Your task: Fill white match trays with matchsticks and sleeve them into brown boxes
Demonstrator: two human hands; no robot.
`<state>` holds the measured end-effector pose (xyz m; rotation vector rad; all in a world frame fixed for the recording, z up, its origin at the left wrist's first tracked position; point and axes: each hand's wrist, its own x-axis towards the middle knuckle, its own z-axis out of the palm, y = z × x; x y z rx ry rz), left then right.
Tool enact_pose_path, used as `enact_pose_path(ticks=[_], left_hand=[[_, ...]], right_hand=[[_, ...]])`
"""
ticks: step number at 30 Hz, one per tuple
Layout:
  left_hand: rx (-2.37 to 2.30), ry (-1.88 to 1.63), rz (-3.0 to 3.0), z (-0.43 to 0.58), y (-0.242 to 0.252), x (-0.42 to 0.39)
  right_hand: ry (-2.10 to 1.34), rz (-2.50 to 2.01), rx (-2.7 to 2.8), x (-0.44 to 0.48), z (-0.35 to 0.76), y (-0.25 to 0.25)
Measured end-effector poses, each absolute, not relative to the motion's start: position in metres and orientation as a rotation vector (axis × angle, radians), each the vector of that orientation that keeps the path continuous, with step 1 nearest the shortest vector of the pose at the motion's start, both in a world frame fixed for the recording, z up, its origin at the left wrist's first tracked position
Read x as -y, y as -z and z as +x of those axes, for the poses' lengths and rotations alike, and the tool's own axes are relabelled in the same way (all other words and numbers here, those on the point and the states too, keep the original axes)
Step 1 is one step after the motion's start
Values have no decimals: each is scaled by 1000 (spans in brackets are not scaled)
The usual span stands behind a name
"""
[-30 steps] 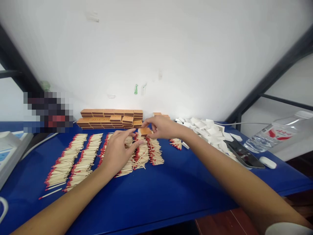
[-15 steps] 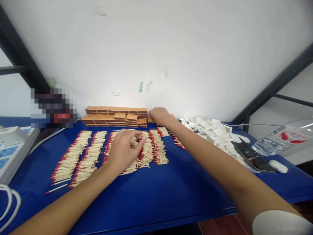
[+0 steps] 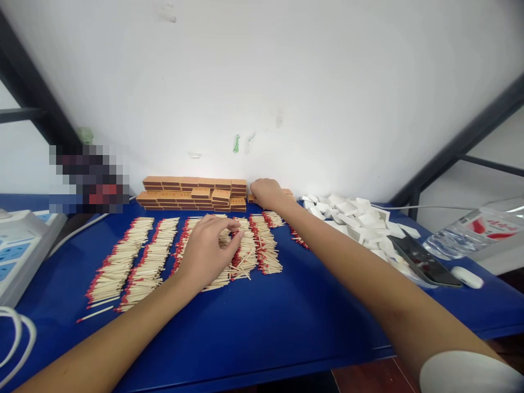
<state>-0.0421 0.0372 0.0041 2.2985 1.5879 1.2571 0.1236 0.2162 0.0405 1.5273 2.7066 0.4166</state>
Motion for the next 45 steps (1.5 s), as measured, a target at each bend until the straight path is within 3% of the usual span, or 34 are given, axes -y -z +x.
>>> enact_pose_path(ticks=[11, 19, 28, 45], left_hand=[[-1565, -1254, 2297, -42, -4, -37], [-1533, -1254, 2307, -41, -4, -36], [-1506, -1261, 2326, -40, -3, -34], [-1573, -1270, 2324, -42, -6, -38]], right_hand=[[-352, 1675, -2860, -205, 141, -69], [-168, 1197, -3180, -176, 92, -66], [-234, 1303, -3056, -185, 71, -56], [-1, 1413, -3197, -187, 125, -65]])
